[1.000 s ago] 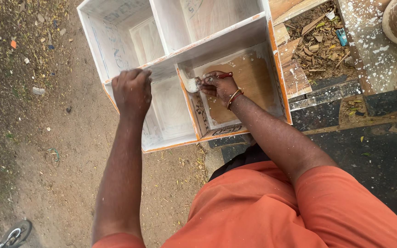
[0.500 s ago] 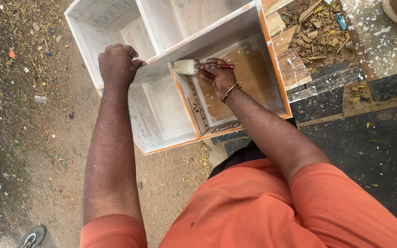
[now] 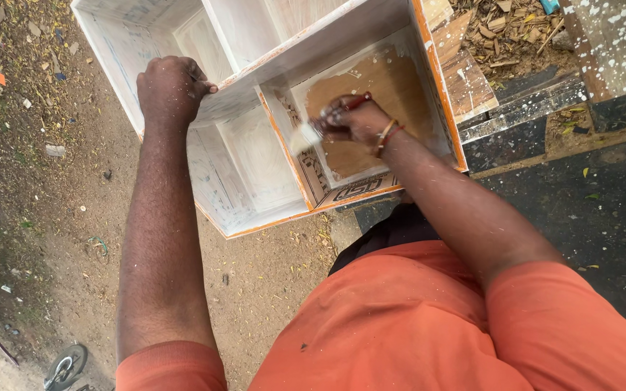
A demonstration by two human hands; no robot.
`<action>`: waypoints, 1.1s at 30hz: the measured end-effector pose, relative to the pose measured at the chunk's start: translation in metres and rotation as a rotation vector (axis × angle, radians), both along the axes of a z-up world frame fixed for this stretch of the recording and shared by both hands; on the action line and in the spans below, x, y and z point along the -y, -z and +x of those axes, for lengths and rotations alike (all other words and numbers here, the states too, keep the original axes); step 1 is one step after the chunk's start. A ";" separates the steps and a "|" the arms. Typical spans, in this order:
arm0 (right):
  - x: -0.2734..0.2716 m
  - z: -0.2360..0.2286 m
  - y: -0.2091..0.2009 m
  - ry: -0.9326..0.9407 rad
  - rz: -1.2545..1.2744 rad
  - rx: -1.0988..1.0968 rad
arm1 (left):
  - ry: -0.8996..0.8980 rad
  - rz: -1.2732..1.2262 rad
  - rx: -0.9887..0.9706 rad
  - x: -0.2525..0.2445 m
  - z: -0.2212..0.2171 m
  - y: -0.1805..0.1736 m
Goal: The person applies a white substance, likely paint or primer, to the interior compartments of a wooden shelf unit. They use a brush to coat the surfaces and their fingers to refine the application in the corners, frequently dipping the brush into a white container.
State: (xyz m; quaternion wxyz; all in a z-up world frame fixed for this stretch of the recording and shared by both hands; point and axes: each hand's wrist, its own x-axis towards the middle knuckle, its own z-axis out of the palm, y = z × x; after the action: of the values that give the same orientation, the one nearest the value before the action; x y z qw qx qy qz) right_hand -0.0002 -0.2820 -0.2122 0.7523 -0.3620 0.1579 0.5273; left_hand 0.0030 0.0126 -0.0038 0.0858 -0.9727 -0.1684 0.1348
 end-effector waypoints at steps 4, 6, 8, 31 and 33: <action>-0.059 -0.004 0.003 0.387 0.220 -0.118 | 0.130 0.117 -0.013 0.004 0.001 0.004; -0.068 -0.003 0.008 0.480 0.234 -0.109 | 0.137 0.140 -0.030 0.004 0.003 0.004; -0.060 -0.005 0.012 0.504 0.137 -0.072 | 0.159 0.165 -0.061 0.004 0.004 0.006; -0.026 -0.012 -0.011 0.079 0.014 0.017 | 0.218 0.198 -0.062 -0.005 0.008 0.012; -0.008 -0.029 -0.013 -0.117 0.011 0.050 | 0.257 0.185 -0.028 -0.009 0.005 0.010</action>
State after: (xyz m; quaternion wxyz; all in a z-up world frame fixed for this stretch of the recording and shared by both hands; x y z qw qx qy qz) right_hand -0.0291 -0.2744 -0.1987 0.7261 -0.3793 0.1149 0.5619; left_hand 0.0083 0.0216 -0.0143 0.1941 -0.9722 -0.0530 0.1202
